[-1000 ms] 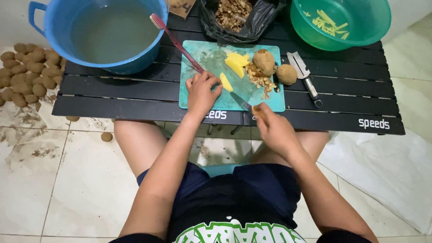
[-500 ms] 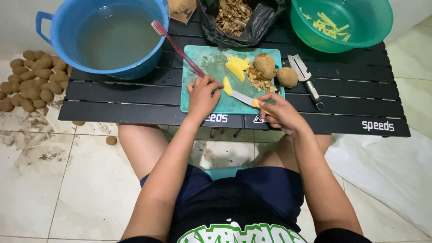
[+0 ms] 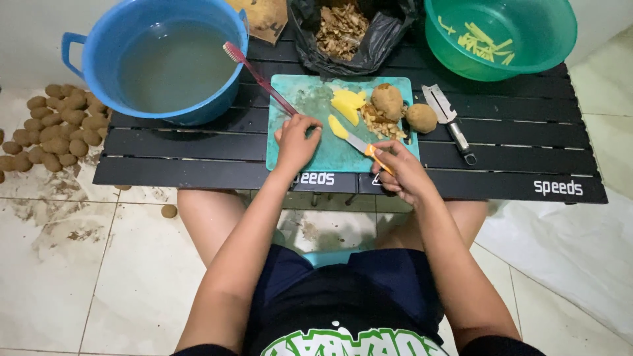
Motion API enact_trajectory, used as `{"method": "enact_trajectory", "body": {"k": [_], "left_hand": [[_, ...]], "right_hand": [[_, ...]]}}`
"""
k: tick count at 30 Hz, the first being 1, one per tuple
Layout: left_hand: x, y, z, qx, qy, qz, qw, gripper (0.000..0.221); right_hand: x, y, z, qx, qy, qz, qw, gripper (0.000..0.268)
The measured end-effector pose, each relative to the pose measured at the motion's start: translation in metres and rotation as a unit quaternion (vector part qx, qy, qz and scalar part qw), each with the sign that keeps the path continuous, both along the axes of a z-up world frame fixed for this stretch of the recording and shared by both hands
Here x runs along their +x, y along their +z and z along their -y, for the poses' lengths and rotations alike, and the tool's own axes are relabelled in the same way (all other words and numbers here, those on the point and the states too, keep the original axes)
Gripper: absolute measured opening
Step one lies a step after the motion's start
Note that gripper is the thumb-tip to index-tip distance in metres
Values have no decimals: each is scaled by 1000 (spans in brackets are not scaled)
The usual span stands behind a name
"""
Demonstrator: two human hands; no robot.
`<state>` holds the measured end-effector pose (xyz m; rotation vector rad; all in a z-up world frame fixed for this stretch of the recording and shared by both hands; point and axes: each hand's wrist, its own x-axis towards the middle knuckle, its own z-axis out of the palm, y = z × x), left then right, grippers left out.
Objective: Peeling and slicing potatoes into thin strips on a cutting board using a knife and peeler.
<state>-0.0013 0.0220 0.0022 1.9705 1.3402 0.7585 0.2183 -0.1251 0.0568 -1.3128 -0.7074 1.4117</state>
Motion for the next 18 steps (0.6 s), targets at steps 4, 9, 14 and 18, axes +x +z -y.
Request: {"method": "enact_trajectory", "body": {"k": [4, 9, 14, 18], "left_hand": [[2, 5, 3, 4, 4, -10, 1000, 13], [-2, 5, -3, -41, 25, 81, 996, 22], [14, 31, 14, -173, -21, 302, 937, 34], [41, 18, 7, -258, -22, 440, 860, 31]], "right_hand": [[-11, 5, -3, 0, -30, -3, 1000, 33], [-20, 19, 7, 28, -24, -21, 999, 31], [-33, 46, 23, 50, -15, -12, 999, 28], [-31, 35, 26, 88, -29, -24, 995, 27]]}}
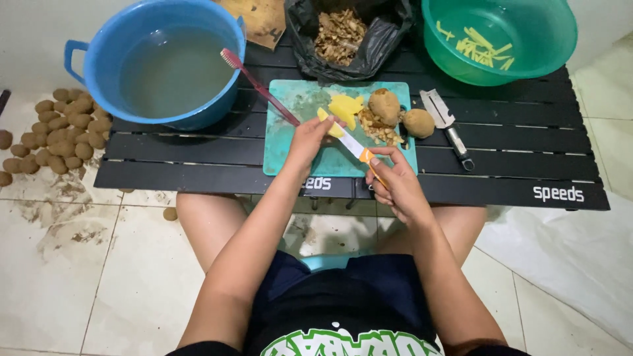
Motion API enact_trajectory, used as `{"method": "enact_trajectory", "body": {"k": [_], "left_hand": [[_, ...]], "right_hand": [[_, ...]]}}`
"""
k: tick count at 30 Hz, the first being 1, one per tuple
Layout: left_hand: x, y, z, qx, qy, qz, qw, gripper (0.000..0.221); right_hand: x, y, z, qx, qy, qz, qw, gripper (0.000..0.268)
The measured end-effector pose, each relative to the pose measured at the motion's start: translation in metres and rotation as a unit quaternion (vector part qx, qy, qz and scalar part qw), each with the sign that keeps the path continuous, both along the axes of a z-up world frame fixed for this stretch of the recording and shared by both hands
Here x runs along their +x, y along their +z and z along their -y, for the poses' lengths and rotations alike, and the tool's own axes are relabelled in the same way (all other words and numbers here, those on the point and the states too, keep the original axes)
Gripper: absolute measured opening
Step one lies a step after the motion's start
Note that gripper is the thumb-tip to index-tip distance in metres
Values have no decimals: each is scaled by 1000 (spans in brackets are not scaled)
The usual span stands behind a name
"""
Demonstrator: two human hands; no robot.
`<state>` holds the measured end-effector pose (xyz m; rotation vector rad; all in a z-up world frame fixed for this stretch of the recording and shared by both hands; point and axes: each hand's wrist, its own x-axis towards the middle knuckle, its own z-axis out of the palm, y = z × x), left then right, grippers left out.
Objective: Peeling and slicing potatoes into thin strips on a cutting board using a knife and peeler.
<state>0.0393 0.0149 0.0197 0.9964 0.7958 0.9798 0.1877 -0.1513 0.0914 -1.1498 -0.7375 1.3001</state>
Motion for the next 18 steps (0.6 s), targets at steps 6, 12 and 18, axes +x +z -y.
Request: {"method": "enact_trajectory", "body": {"k": [6, 12, 18], "left_hand": [[16, 4, -47, 4, 34, 35, 999, 36], [108, 49, -102, 45, -33, 78, 995, 38], [263, 101, -125, 140, -125, 40, 982, 37]], "right_hand": [[26, -8, 4, 2, -31, 14, 999, 25], [76, -90, -39, 54, -66, 206, 975, 26], [52, -106, -63, 96, -133, 325, 932, 33]]}}
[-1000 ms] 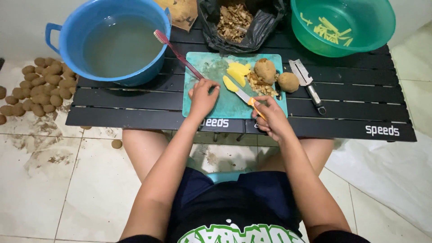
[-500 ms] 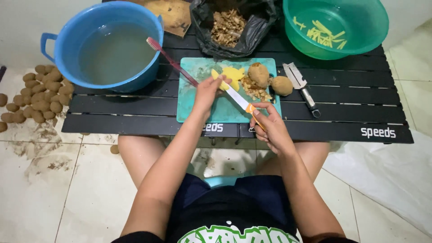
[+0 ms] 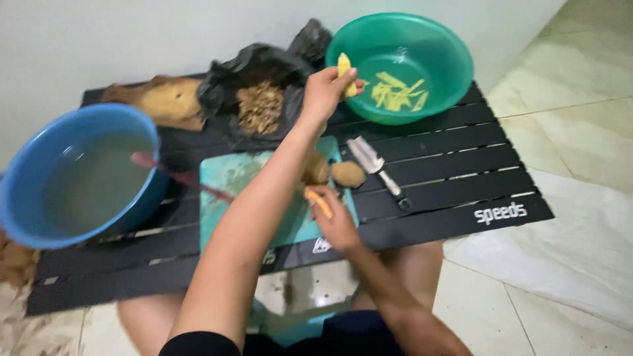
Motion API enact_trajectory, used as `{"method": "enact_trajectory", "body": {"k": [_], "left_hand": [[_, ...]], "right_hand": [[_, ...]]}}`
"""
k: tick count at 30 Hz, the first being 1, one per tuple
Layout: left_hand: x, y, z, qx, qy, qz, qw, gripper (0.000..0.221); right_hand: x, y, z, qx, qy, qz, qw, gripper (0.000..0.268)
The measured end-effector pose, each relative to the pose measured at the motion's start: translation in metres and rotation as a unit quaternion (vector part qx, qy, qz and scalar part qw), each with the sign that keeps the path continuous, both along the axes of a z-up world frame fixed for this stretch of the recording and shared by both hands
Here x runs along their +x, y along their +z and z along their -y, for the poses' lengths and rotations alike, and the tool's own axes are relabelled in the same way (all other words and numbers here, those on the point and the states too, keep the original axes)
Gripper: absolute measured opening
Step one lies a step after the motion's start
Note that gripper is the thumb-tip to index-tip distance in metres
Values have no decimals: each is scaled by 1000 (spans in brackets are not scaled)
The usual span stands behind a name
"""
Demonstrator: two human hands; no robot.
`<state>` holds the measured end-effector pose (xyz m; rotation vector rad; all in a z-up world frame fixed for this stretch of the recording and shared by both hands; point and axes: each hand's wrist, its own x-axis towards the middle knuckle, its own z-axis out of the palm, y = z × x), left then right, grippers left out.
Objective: Peeling and slicing potatoes into thin strips on a cutting board using a knife and peeler.
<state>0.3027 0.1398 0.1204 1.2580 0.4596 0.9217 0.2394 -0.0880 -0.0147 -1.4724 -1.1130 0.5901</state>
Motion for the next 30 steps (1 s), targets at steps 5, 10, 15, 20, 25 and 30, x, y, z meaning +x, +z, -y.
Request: {"method": "enact_trajectory", "body": {"k": [5, 10, 15, 20, 25, 30], "left_hand": [[93, -28, -41, 304, 97, -351, 880, 26], [142, -82, -99, 398, 51, -479, 781, 22], [145, -80, -111, 321, -76, -616, 715, 20], [168, -124, -146, 419, -148, -618, 649, 31], [139, -51, -92, 294, -144, -584, 743, 49], [128, -26, -71, 161, -170, -457, 858, 33]], "right_hand": [[-4, 36, 18, 24, -17, -7, 1000, 36], [10, 59, 26, -5, 45, -11, 999, 35], [13, 81, 31, 77, 106, -53, 990, 27], [16, 79, 32, 64, 118, -78, 988, 19], [19, 86, 34, 64, 135, -109, 983, 19], [18, 75, 33, 62, 116, -65, 989, 13]]}}
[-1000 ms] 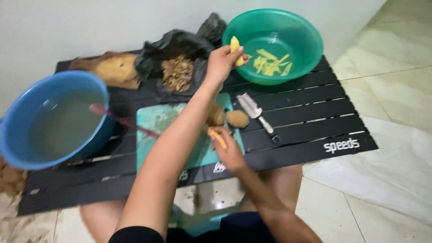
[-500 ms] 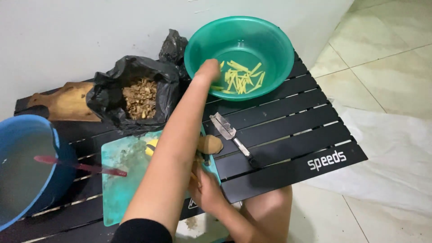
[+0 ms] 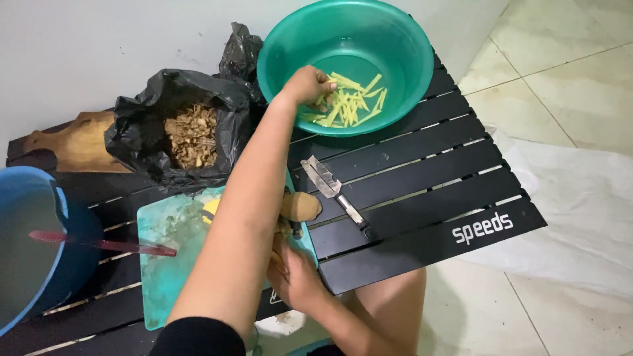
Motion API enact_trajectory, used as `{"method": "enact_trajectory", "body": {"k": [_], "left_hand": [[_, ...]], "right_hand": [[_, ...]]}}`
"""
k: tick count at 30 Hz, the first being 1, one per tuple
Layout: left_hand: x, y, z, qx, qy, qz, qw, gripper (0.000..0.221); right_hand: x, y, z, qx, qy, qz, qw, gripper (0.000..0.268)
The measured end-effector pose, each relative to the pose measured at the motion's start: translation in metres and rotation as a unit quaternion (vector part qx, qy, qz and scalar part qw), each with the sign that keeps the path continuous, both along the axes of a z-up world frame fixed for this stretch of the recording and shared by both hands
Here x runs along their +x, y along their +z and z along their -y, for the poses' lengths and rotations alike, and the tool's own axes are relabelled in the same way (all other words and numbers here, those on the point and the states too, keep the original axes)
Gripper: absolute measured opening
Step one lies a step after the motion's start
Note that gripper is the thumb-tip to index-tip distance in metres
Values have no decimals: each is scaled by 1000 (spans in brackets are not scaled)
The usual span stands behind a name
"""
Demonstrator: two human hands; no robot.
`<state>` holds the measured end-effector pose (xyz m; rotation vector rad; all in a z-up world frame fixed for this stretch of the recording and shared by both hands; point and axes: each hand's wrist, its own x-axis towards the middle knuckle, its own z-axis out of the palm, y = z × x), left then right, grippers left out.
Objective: Peeling and slicing potatoes into thin strips on a cutting board using a knife and peeler.
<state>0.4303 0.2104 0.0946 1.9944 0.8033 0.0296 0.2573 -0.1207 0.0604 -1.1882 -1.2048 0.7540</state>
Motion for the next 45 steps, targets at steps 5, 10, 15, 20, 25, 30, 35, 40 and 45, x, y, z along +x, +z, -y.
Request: {"method": "enact_trajectory", "body": {"k": [5, 10, 15, 20, 25, 30, 35, 40, 45], "left_hand": [[2, -7, -4, 55, -14, -12, 998, 37], [11, -22, -16, 158, -45, -5, 986, 51], [2, 25, 27, 225, -64, -258, 937, 93], [3, 25, 45, 179, -207, -312, 910, 101], [28, -19, 24, 173, -277, -297, 897, 81], [34, -36, 11, 143, -244, -209, 936, 60], [38, -51, -17, 183, -180, -108, 960, 53], [30, -21, -13, 218, -135, -32, 966, 29], [30, -9, -13, 225, -132, -17, 965, 55]], "right_hand": [[0, 5, 0, -13, 8, -3, 1000, 16], [-1, 4, -1, -11, 4, 14, 1000, 21], [-1, -3, -1, -13, -7, 16, 1000, 22], [-3, 3, -2, -29, 10, -12, 999, 14], [-2, 17, -3, 1, 1, -8, 1000, 32], [-3, 12, -4, 2, -6, 3, 1000, 26], [-4, 6, -4, -13, -7, 15, 1000, 23], [-4, 6, -3, -43, 8, 14, 999, 24], [-6, 3, -5, -38, -6, 19, 999, 32]]}}
